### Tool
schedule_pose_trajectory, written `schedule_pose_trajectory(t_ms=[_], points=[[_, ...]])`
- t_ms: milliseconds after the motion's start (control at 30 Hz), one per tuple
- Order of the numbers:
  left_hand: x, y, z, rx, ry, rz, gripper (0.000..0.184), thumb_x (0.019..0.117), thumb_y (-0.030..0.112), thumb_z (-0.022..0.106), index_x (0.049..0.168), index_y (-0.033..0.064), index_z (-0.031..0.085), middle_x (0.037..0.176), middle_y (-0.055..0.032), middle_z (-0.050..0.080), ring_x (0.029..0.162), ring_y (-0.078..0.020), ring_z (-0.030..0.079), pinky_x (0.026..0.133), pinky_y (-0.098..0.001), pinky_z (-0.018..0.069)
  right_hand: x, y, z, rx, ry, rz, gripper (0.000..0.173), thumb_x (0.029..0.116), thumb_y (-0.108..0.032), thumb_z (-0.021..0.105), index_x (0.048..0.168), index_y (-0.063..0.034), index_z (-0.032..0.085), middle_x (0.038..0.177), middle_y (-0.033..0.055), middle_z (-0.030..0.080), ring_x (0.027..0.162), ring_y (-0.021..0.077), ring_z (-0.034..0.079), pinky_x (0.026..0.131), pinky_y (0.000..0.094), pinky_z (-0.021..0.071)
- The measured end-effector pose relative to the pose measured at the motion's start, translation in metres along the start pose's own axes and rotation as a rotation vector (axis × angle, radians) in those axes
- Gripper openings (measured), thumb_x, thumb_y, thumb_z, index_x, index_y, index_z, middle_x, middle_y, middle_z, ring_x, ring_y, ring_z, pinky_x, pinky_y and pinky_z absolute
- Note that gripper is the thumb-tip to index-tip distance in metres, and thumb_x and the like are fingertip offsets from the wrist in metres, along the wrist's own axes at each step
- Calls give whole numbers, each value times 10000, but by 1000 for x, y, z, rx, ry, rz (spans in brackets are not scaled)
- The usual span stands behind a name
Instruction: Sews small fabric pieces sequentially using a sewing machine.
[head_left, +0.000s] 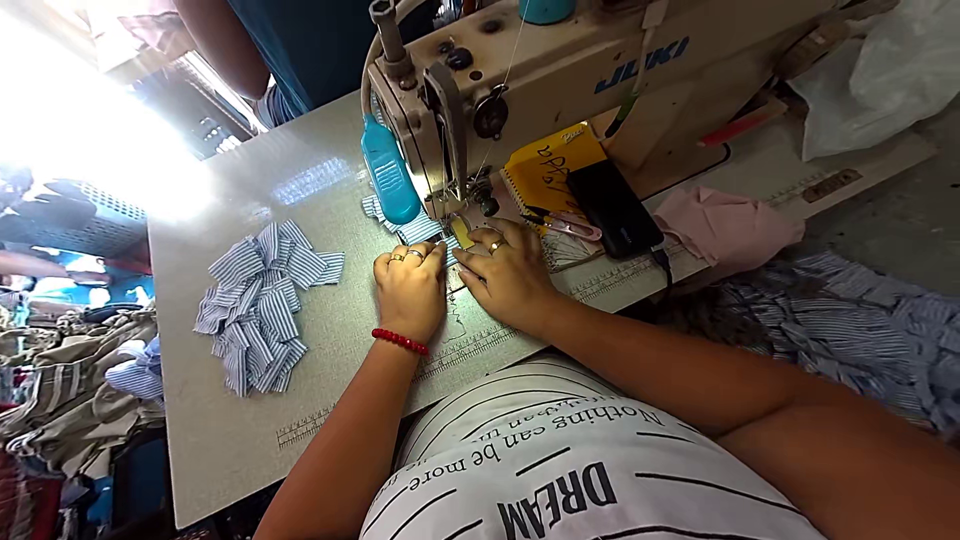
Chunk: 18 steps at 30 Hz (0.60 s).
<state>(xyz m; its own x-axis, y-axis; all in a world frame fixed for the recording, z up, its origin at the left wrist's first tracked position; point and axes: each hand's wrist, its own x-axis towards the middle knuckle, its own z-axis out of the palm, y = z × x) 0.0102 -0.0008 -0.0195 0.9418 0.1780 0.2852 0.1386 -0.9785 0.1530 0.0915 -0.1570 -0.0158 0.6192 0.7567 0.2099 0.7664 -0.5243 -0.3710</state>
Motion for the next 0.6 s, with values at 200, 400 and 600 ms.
schedule_pose_trajectory(t_ms=[200,400,600], points=[[3,-6,0,-29,-6,-20,314,982,112,561,1229,136,753,1195,-90,720,1106,-316,645,950,-571,413,4,-2,1,-21,-44,15,391,1040,-379,502,1358,-250,688,1448,107,585,1458,394,387,1145,706,245],[2,-9,1,-61,20,-7,320,971,98,551,1210,130,762,1174,-98,723,1090,-320,648,937,-579,412,3,-3,1,-47,-68,9,411,1055,-380,468,1390,-241,663,1466,119,571,1471,398,372,1148,712,236],[3,-13,1,-38,-24,4,378,965,124,511,1265,152,740,1220,-86,708,1129,-306,629,953,-583,388,0,1,5,-69,7,-59,376,1041,-355,491,1296,-206,724,1408,110,618,1439,389,419,1161,675,255]])
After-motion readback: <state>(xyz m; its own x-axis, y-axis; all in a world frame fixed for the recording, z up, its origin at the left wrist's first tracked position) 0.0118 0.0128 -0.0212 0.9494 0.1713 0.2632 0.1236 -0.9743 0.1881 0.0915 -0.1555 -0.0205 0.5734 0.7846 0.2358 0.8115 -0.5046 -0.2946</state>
